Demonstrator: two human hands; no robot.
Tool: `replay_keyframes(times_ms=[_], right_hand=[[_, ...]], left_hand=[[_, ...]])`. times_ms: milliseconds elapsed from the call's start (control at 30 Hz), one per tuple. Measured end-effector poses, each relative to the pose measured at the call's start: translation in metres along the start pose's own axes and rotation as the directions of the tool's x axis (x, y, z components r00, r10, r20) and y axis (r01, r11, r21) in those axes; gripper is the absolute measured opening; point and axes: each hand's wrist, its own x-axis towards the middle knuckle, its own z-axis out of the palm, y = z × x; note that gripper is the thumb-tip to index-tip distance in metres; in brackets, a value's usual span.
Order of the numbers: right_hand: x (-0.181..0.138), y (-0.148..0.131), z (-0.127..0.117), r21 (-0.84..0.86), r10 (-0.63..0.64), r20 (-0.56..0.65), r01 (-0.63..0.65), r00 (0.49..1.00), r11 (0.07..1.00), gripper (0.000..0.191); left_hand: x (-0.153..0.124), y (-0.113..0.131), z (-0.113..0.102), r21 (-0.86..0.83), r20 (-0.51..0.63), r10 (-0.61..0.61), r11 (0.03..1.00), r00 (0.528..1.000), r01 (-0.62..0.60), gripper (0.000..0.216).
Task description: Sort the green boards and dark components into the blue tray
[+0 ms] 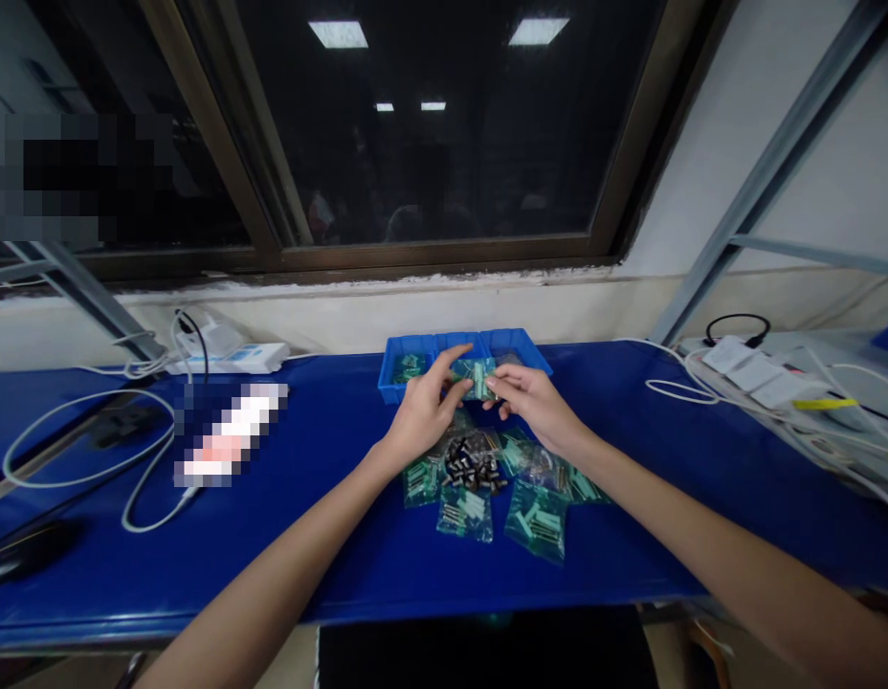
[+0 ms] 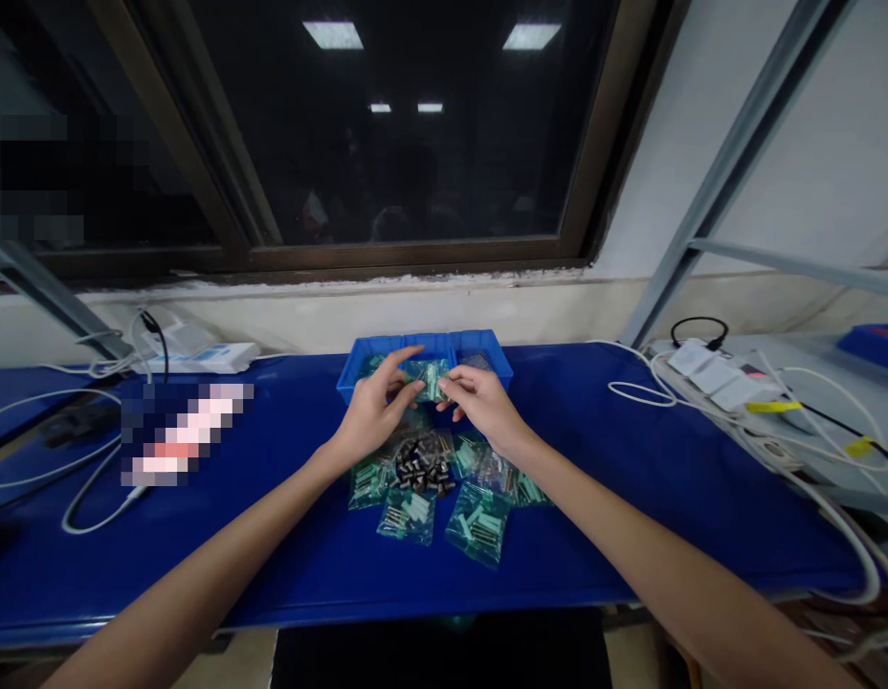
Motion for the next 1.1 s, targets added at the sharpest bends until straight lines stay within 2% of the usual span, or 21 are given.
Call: replay_keyframes(times_ms=[133, 233, 467, 567, 667, 767, 900, 1100], right_hand=[[0.0, 0.001, 0.0, 0.035, -0.019, -0.018, 0.019, 1.0, 0.999, 0.02], [0.0, -0.001, 0.0, 0.056, -0.016, -0.042, 0.019, 0.999, 0.998, 0.02], [-0.002, -0.009, 0.0, 0.148, 0.013, -0.063, -0.003, 0.998, 0.989, 0.019], [-0.003, -0.009, 0.0, 0.201, 0.044, -0.078, -0.027, 0.996, 0.979, 0.021], [-0.002, -0.008, 0.0, 0.232, 0.063, -0.076, -0.043, 0.995, 0.972, 0.024], [-0.001, -0.008, -0.001, 0.227, 0.079, -0.089, -0.057, 0.993, 0.972, 0.027], [-0.002, -0.009, -0.004, 0.271, 0.106, -0.108, -0.073, 0.988, 0.96, 0.043], [-0.003, -0.011, -0.004, 0.244, 0.095, -0.065, -0.077, 0.993, 0.967, 0.042]], left_hand=[[-0.001, 0.001, -0.002, 0.173, 0.017, 0.114, 0.978, 0.993, -0.116, 0.032], [-0.001, 0.001, -0.002, 0.266, 0.011, 0.179, 0.948, 0.984, -0.176, 0.031], [-0.003, -0.003, -0.006, 0.443, 0.035, 0.203, 0.874, 0.978, -0.197, 0.042], [-0.003, -0.006, -0.006, 0.449, 0.081, 0.251, 0.855, 0.965, -0.26, 0.054], [-0.003, -0.01, -0.003, 0.414, 0.107, 0.287, 0.858, 0.952, -0.305, 0.047], [-0.002, -0.013, -0.001, 0.395, 0.083, 0.295, 0.867, 0.952, -0.304, 0.039], [0.0, -0.013, -0.004, 0.381, 0.043, 0.308, 0.874, 0.951, -0.3, 0.034], [0.003, -0.014, -0.005, 0.332, -0.014, 0.299, 0.902, 0.954, -0.277, 0.021]])
